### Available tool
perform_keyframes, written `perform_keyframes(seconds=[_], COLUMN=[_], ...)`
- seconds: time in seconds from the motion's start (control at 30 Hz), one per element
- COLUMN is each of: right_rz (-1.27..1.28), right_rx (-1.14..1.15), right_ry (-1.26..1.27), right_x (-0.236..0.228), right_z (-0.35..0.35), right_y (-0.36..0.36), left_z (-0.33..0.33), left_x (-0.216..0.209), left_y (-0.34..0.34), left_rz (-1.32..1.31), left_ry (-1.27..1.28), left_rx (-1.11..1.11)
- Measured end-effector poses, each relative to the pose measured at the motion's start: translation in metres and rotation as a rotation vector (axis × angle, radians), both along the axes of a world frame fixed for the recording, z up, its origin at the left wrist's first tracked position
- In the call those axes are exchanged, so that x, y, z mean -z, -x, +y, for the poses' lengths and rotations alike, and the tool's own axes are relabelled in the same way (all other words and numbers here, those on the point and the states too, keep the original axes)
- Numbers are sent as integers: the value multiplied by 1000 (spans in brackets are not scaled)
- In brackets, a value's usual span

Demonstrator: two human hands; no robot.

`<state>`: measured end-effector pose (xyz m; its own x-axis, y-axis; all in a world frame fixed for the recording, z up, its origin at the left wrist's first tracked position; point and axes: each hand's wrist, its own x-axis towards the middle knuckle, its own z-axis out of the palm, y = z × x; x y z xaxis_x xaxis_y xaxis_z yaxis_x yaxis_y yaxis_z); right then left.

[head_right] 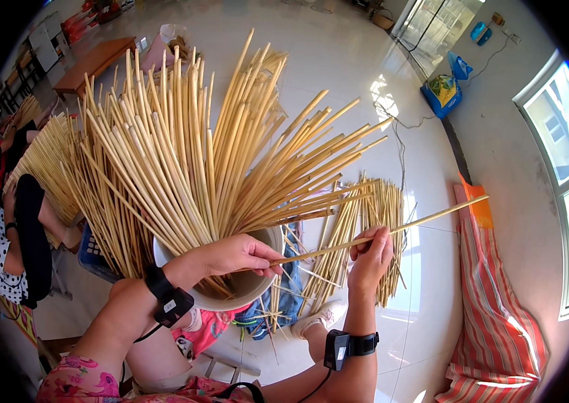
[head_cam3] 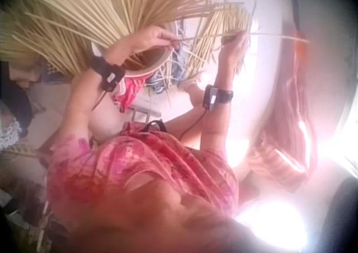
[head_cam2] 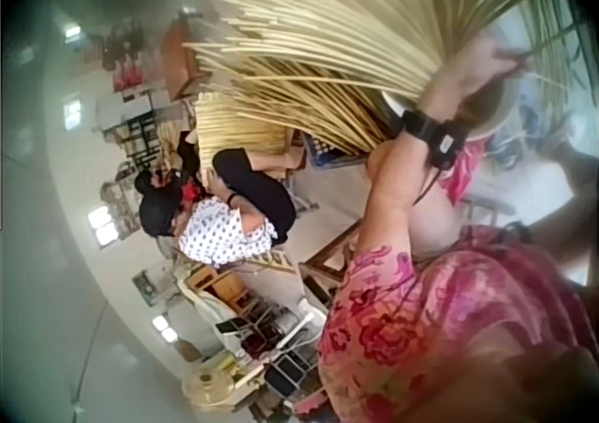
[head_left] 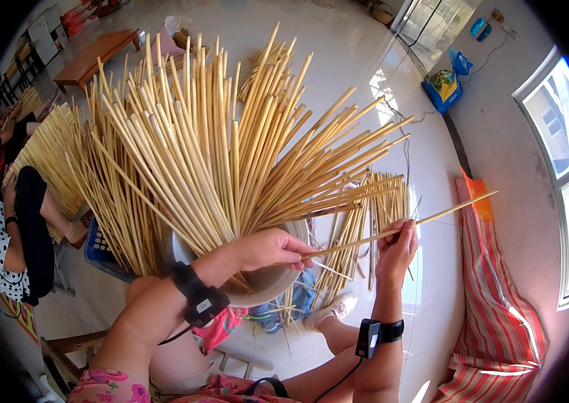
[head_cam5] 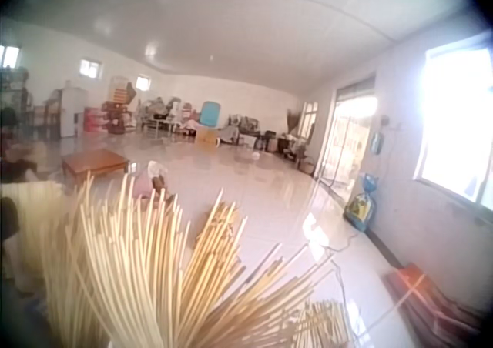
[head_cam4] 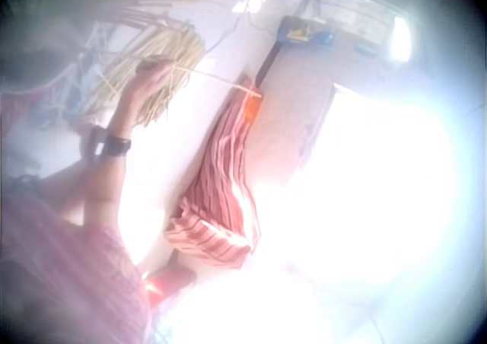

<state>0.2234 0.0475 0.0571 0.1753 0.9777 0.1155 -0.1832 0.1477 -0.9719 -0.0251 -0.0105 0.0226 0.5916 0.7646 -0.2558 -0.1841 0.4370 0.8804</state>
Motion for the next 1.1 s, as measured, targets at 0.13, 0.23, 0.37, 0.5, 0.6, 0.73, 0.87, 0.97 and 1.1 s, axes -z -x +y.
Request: perform_keyframes(seconds=[0.13,0.23,0.37,0.5,0.6,0.73,0.87,0.97,1.1], right_rz=[-55,-94,-60,9,63,83,25,-21,-34], right_rx=[-42,-91,-111,-25,27,-7,1,-31,-38], right_ry=[-47,8,147,131,125,69,69,55,38], right_x=[0,1,6,-1,-5,-4,-4,2,6], right_z=[-5,-6,1,3,3,3,-2,-5,-3], right_y=[14,15,7,-4,-7,-6,1,9,11], left_z=[3,2,1,5,7,6,5,2,0], left_x=[18,20,18,-2,-3,0,23,27,28], left_y=[-6,-12,-5,16,23,18,3,-12,-20], left_rz=[190,301,177,-18,0,110,193,467,526], left_ry=[131,140,69,-24,-29,-81,-11,-45,-28], left_rx=[-110,-185,-121,144,204,102,-81,-197,-208])
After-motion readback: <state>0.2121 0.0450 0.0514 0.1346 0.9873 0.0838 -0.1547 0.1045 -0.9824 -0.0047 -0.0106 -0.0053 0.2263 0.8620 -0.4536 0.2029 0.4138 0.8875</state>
